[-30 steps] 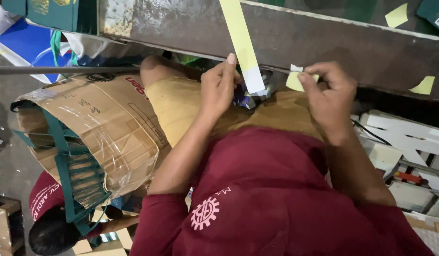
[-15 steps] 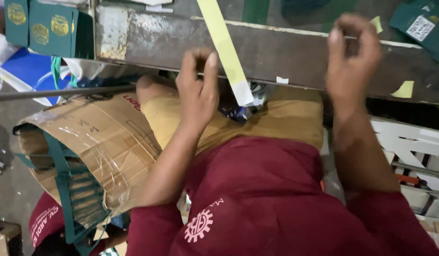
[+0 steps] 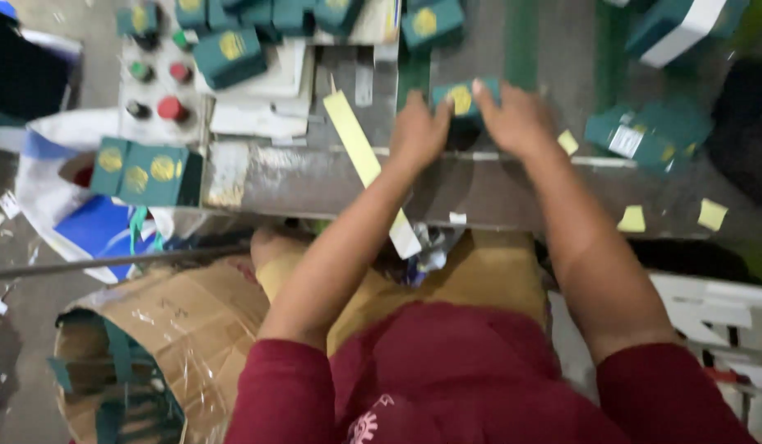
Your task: The person folds printed green booklets, applies stickers or labels to them, and organizes them into cardboard boxes.
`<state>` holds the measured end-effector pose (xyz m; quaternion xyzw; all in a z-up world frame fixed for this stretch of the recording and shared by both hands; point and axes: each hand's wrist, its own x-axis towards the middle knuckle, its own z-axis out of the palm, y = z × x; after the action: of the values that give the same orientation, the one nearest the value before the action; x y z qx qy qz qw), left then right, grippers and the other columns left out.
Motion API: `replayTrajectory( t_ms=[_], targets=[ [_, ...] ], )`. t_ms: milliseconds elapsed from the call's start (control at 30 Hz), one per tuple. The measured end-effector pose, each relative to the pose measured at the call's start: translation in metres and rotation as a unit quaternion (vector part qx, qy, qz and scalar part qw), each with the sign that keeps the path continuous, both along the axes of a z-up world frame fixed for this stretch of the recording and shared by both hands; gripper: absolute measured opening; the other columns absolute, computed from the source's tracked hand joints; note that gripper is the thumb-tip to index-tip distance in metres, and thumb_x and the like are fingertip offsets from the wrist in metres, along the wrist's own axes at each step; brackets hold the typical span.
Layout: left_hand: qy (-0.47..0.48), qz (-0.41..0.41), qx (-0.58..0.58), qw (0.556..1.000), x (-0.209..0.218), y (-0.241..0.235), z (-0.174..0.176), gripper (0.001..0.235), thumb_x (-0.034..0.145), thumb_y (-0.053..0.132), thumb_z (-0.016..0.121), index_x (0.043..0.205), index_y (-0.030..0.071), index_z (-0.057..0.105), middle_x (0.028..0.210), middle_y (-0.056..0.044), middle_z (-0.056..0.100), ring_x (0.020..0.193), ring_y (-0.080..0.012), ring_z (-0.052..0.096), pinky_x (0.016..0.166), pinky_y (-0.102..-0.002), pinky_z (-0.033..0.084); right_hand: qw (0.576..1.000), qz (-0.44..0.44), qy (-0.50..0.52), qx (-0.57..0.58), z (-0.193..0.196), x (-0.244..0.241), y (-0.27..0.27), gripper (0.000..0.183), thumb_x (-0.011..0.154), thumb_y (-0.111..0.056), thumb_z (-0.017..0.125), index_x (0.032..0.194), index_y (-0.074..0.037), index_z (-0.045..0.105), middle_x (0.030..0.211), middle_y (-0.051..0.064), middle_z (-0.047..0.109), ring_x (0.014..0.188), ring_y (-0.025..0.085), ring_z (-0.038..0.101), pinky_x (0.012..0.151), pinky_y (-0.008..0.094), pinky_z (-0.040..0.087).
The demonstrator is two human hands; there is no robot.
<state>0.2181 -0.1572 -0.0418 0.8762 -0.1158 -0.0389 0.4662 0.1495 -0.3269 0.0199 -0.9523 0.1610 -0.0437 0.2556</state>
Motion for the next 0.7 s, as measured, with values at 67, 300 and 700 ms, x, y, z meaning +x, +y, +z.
replayTrajectory(
  t_ms=[67, 300, 700],
  targets=[
    [0.043, 0.011, -0.011, 0.999, -0.001, 0.001, -0.004, 0.064, 0.088, 0.052, 0.067, 0.117, -0.006, 0.063, 0.108, -0.033, 0.070, 0.105, -0.0485, 0.068, 0.089, -0.049, 0.054, 0.998, -0.021, 0.060, -0.010, 0.003, 0.000, 0.005, 0.072, 0.101, -0.067, 0.040, 0.123, -0.004, 0.068, 0.117, 0.033, 0.065, 0.111, 0.053, 0.060, 0.097, 0.059, 0.046],
    [0.007, 0.041, -0.082, 0.996, -0.010, 0.000, -0.014, 0.062, 0.087, 0.049, 0.071, 0.116, -0.006, 0.065, 0.107, -0.030, 0.072, 0.102, -0.0432, 0.072, 0.088, -0.046, 0.056, 0.999, -0.027, 0.013, 0.032, -0.030, 0.018, -0.015, 0.070, 0.096, -0.065, 0.057, 0.115, 0.001, 0.071, 0.119, 0.032, 0.068, 0.114, 0.051, 0.062, 0.096, 0.054, 0.050],
    [0.075, 0.052, -0.120, 0.989, -0.016, 0.014, 0.006, 0.065, 0.084, 0.045, 0.077, 0.120, -0.008, 0.064, 0.111, -0.031, 0.071, 0.106, -0.0414, 0.070, 0.091, -0.044, 0.054, 0.936, -0.097, 0.061, 0.332, -0.011, 0.017, -0.016, 0.089, 0.069, -0.057, 0.082, 0.140, -0.009, 0.058, 0.134, 0.018, 0.065, 0.115, 0.029, 0.061, 0.079, 0.042, 0.050]
  ],
)
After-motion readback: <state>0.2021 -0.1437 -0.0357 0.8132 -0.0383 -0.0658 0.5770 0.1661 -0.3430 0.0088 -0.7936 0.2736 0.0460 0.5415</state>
